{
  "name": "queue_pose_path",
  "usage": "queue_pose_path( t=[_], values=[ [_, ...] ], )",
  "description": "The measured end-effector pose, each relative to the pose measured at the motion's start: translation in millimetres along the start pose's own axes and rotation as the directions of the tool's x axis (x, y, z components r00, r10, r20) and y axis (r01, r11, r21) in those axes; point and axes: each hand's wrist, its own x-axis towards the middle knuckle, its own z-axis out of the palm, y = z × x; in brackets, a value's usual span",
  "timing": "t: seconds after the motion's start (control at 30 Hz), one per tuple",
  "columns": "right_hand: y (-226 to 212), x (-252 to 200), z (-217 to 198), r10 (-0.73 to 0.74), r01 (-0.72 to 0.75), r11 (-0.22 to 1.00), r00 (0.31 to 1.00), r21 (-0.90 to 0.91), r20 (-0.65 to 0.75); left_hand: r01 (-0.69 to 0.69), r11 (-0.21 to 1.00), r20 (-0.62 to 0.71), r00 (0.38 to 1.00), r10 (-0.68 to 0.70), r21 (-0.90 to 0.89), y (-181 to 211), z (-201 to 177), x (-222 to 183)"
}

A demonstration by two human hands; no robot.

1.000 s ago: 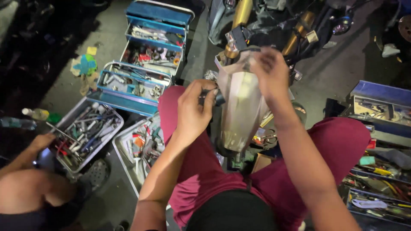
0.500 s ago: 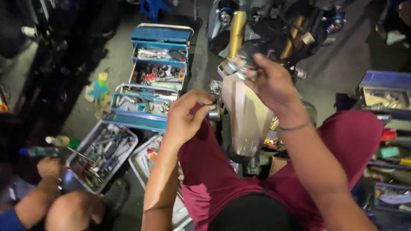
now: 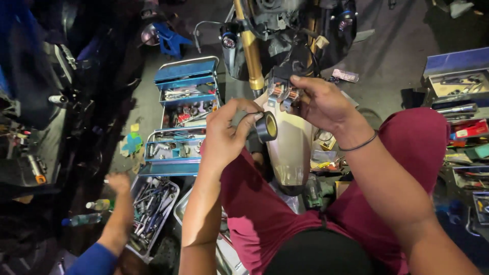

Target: Wrapping electrical tape around a wire harness and securing components on a motorcycle.

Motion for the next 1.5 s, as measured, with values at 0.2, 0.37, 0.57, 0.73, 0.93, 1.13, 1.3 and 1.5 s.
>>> queue_pose_path(
  t=[0.2, 0.37, 0.57, 0.73, 0.93, 1.13, 1.3, 1.5],
  values=[
    [5, -2, -1, -0.032, 0.031, 0.998, 0.999, -0.048, -0.019, 0.072, 0.997, -0.048, 0.996, -0.07, 0.04, -2, 4, -6],
    [-9, -22, 17, -0.007, 0.01, 0.999, 0.998, -0.046, 0.064, 0.083, 0.996, -0.033, 0.996, -0.081, 0.041, -10, -1, -10],
    [21, 18, -33, -0.042, 0.054, 0.995, 0.99, -0.086, 0.136, -0.002, 0.993, 0.123, 0.992, -0.013, 0.118, 8, -1, -1],
    [20, 10, -22, -0.077, 0.095, 0.987, 0.988, -0.129, 0.137, -0.043, 0.984, 0.176, 0.984, 0.012, 0.175, 15, 1, 3],
    [22, 6, -18, -0.076, 0.091, 0.987, 0.99, -0.132, 0.115, 0.053, 0.995, 0.129, 0.99, -0.064, 0.083, 7, 1, 3],
    [10, -24, 20, -0.03, 0.044, 0.995, 0.989, -0.092, 0.145, 0.211, 0.977, -0.042, 0.977, -0.211, 0.013, -9, 15, -4],
    [32, -16, 23, -0.139, 0.145, 0.989, 0.971, -0.021, 0.196, 0.339, 0.94, -0.289, 0.898, -0.331, -0.024, -24, 43, 3],
    [68, 25, -22, -0.212, 0.24, 0.97, 0.91, -0.036, 0.356, 0.349, 0.935, -0.445, 0.847, -0.291, 0.053, -49, 57, 6]
  ],
)
